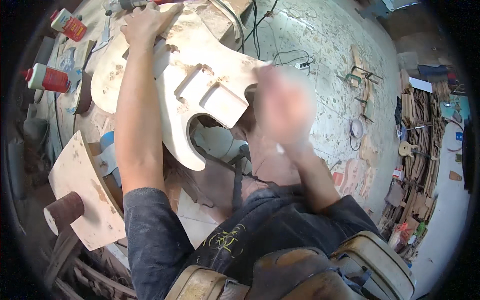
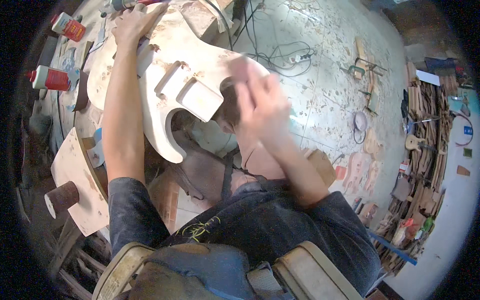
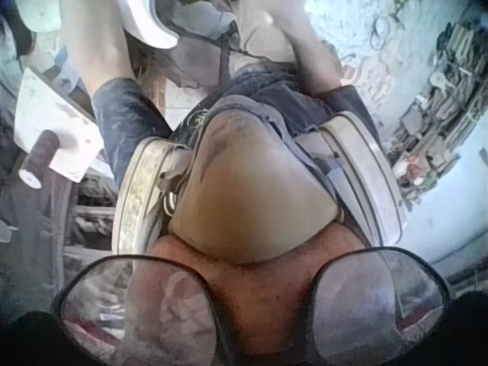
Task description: The person sands the wooden surface of a guitar body by hand using a piece of sandpaper, moving it along the curves and inner cavities of the instrument.
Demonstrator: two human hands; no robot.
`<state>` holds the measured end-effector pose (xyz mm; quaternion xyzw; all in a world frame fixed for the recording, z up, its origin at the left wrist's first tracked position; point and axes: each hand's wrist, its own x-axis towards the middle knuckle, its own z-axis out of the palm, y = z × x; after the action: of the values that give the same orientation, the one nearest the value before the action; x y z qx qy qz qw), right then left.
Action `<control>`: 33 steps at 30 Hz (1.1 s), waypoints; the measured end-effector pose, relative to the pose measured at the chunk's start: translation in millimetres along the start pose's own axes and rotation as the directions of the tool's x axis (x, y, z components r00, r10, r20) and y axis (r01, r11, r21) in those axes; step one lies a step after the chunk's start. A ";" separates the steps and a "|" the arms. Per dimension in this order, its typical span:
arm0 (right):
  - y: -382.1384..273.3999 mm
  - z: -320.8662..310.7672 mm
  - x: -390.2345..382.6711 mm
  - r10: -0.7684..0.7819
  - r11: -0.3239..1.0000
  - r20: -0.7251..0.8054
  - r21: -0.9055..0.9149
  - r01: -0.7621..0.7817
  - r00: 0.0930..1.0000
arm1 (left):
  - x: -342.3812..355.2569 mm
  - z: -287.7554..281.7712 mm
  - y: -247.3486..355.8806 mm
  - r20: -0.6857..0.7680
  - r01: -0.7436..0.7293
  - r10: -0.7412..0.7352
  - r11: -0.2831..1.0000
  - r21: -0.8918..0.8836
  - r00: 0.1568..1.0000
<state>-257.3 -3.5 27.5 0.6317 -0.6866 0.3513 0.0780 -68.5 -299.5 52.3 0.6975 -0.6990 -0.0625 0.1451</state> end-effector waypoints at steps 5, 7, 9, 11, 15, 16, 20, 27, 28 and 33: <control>-18.4 3.9 -9.9 0.027 0.992 0.013 0.126 -0.028 1.000 | 21.6 24.6 -46.7 -0.057 -0.054 0.061 0.992 0.118 0.997; -6.8 -3.2 -10.9 -0.085 0.981 0.007 0.175 0.083 0.996 | 23.8 28.4 -44.1 -0.021 -0.040 0.042 0.994 0.105 0.999; 3.6 -18.3 -2.4 -0.007 0.991 -0.028 0.130 0.011 1.000 | 27.3 34.7 -36.5 -0.041 -0.061 0.065 0.994 0.088 0.997; 4.8 -24.1 3.4 0.122 0.984 -0.062 0.135 -0.113 0.991 | 25.7 34.0 -44.2 -0.064 -0.059 0.065 0.994 0.093 0.996; -12.6 1.2 -9.7 0.097 0.994 -0.078 0.051 -0.093 0.992 | 33.4 29.5 -48.0 -0.046 -0.018 0.023 0.994 0.107 0.999; -15.8 13.2 -10.6 -0.034 0.999 -0.119 0.035 0.038 0.992 | 33.8 28.7 -43.9 -0.025 -0.014 0.017 0.993 0.118 1.000; -12.0 6.6 -22.9 -0.010 0.976 -0.012 0.218 0.012 1.000 | 22.7 24.8 -43.4 -0.034 -0.021 0.025 0.996 0.092 0.999; -9.6 -0.4 -25.1 0.023 0.990 -0.073 0.140 -0.013 0.997 | 22.8 20.4 -31.2 -0.017 -0.046 0.048 0.994 0.104 0.999; -11.1 -0.2 -37.7 0.027 0.972 -0.019 0.232 -0.022 0.999 | 22.8 25.8 -36.5 -0.028 -0.068 0.072 0.992 0.104 0.997; 36.6 -43.9 -67.8 0.102 0.914 0.225 0.363 -0.181 0.969 | 19.9 22.9 -59.2 -0.142 -0.216 0.215 0.976 0.012 0.966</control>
<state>-293.0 75.5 8.6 0.6155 -0.6537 0.4169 -0.1417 -18.2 -323.1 15.8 0.6198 -0.7585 0.0023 0.2016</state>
